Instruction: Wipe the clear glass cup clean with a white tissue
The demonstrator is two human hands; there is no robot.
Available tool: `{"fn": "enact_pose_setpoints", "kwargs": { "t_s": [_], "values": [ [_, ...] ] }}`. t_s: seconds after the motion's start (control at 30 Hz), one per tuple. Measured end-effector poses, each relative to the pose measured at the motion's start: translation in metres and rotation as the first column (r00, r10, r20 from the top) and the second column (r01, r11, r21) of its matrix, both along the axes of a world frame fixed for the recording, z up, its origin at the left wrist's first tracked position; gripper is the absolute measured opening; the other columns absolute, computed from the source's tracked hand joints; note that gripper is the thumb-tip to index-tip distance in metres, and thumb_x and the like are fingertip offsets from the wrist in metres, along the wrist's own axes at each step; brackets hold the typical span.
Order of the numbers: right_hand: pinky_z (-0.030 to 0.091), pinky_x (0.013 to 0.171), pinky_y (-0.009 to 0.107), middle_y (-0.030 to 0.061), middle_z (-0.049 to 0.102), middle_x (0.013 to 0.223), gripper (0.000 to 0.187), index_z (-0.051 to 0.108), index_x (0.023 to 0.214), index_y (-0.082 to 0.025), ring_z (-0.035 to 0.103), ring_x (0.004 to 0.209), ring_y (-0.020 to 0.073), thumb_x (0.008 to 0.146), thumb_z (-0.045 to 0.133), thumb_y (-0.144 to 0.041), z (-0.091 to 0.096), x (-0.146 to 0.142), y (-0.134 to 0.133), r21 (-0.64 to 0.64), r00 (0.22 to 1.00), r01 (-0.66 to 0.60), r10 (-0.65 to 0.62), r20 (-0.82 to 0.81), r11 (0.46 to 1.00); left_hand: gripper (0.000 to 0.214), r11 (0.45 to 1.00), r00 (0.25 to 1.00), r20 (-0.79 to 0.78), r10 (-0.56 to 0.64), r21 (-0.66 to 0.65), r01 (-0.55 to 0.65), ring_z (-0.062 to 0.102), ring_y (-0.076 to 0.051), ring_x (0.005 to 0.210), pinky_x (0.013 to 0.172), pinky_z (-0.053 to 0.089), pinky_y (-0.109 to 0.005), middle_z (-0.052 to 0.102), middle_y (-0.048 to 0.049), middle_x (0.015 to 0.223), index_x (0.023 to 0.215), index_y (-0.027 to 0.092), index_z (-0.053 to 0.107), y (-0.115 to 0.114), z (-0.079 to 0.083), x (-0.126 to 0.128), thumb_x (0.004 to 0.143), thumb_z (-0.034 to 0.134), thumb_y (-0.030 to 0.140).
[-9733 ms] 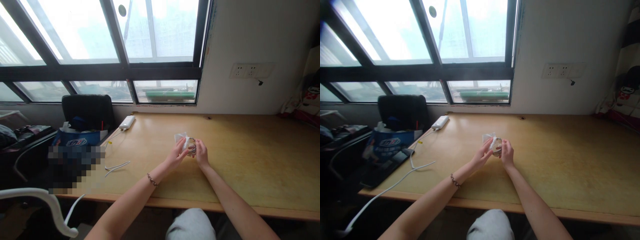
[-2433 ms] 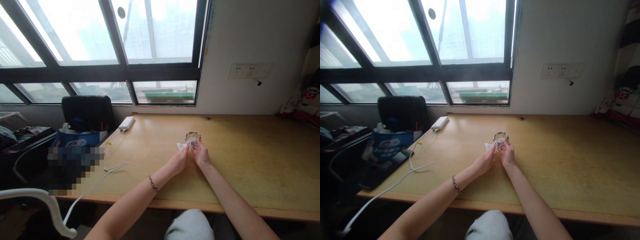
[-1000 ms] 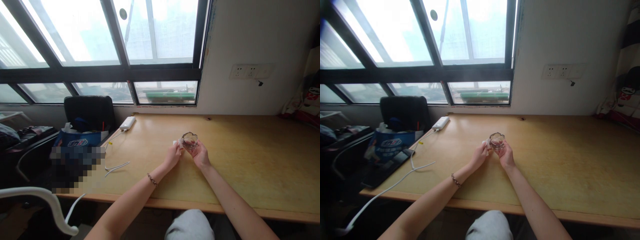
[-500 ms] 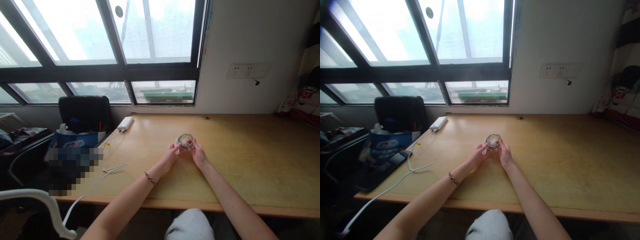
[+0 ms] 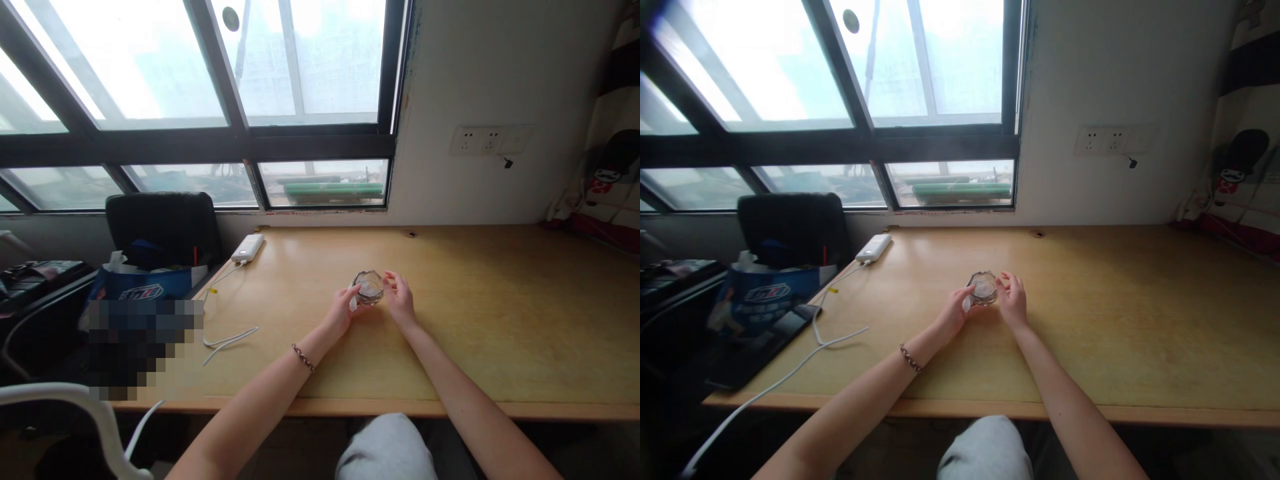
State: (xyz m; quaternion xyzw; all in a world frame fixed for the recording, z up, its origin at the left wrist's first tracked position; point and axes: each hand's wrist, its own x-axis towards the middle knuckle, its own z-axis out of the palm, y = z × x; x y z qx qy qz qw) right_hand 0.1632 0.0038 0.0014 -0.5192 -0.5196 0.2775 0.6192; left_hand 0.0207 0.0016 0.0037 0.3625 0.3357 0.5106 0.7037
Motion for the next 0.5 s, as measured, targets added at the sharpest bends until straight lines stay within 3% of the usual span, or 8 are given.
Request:
{"fn": "enact_pose_setpoints", "kwargs": {
  "t_s": [0.1,0.23,0.3,0.5],
  "values": [
    [0.04,0.058,0.025,0.0046,0.051,0.097,0.03,0.058,0.099,-0.025,0.045,0.055,0.0095,0.073,0.052,-0.039,0.007,-0.001,-0.01,0.118,0.97,0.014,-0.042,0.24,0.993,0.038,1.0,1.0,0.022,0.007,0.011,-0.008,0.059,-0.02,0.08,0.068,0.05,-0.033,0.062,-0.0132,0.09,0.092,0.007,0.058,0.003,-0.005,-0.002,0.069,0.059,0.037],
    [0.04,0.056,0.024,0.0025,0.052,0.096,0.024,0.06,0.095,-0.029,0.045,0.054,0.0095,0.072,0.055,-0.031,0.009,-0.01,-0.021,0.116,0.88,-0.202,0.128,0.457,0.973,0.038,0.998,0.999,0.01,0.051,0.028,-0.051,0.058,-0.015,0.072,0.065,0.049,-0.027,0.062,-0.0093,0.083,0.088,0.008,0.059,0.004,-0.005,-0.004,0.066,0.061,0.04],
    [0.042,0.059,0.025,0.0029,0.052,0.094,0.024,0.058,0.096,-0.028,0.05,0.062,0.0128,0.073,0.053,-0.027,0.007,-0.014,-0.023,0.104,0.833,-0.246,0.155,0.531,0.964,0.039,0.997,0.998,-0.009,0.068,0.023,-0.068,0.058,-0.014,0.07,0.064,0.049,-0.025,0.062,-0.0088,0.08,0.085,0.008,0.059,0.004,-0.004,-0.004,0.065,0.061,0.041],
    [0.043,0.067,0.03,0.006,0.051,0.091,0.022,0.053,0.097,-0.024,0.052,0.075,0.0186,0.076,0.047,-0.023,-0.002,-0.004,-0.009,0.155,0.815,-0.115,0.004,0.58,0.981,0.037,0.995,0.997,-0.027,-0.076,0.067,0.078,0.061,-0.017,0.074,0.075,0.048,-0.029,0.063,-0.0131,0.087,0.089,0.006,0.059,0.004,-0.001,-0.003,0.068,0.061,0.037]
  ]
}}
